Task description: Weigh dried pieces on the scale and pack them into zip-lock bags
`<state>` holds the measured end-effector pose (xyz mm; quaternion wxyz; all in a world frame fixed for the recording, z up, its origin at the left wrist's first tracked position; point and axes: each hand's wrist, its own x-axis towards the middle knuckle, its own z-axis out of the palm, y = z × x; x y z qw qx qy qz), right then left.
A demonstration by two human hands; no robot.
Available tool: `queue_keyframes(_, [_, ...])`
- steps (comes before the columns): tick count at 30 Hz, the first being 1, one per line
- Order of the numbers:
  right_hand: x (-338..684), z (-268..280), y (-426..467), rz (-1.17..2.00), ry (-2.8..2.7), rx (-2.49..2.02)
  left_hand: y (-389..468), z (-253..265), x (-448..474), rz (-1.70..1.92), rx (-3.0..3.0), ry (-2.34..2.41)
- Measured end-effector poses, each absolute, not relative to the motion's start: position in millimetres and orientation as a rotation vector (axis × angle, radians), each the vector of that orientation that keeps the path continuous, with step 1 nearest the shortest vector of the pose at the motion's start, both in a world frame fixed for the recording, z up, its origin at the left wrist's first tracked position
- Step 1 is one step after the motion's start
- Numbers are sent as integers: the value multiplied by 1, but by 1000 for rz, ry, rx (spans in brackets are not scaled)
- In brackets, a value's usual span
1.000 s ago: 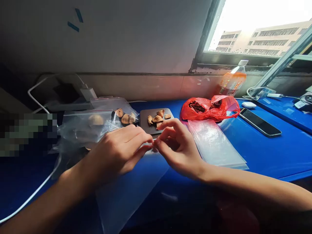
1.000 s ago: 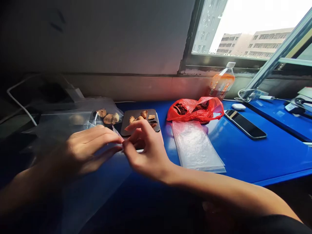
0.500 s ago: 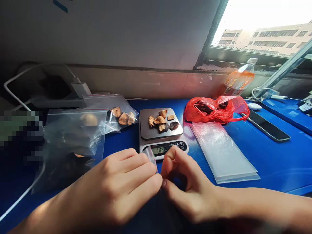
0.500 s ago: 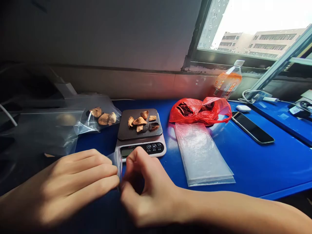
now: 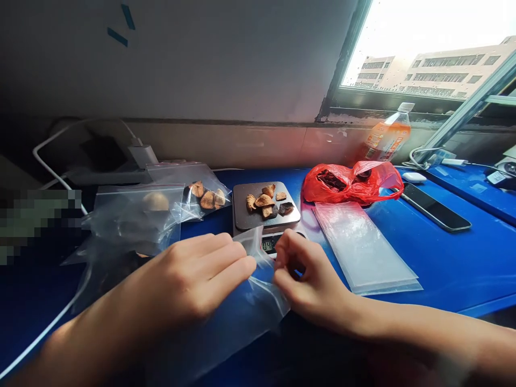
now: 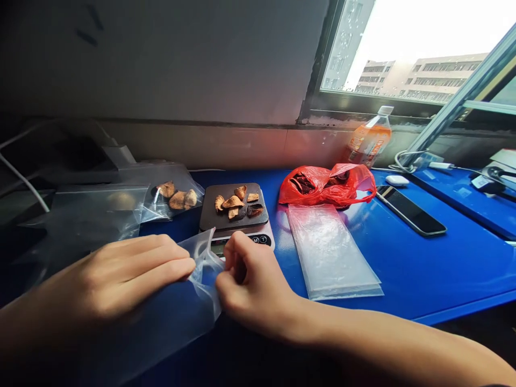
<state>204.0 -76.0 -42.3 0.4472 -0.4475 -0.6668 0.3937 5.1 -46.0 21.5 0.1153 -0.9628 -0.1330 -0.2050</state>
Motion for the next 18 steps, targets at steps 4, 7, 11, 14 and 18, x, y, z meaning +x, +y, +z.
queue_keyframes(4, [206,-32,-74,1049,-1889,-1053,-46,24,5,-641,-2761,-340])
queue_keyframes(7, [209,-27,-72,1035,-2027,-1060,-47,16,7,-637,-2795,-337])
queue_keyframes(11, [213,-31,-68,820,-2188,-1056,-47,9,5,-636,-2883,-485])
queue_keyframes(14, [217,-34,-67,655,-2284,-1013,-46,7,2,-665,-2877,-611])
queue_keyframes(18, [220,-31,-68,521,-2314,-1052,-47,6,1,-603,-2899,-761])
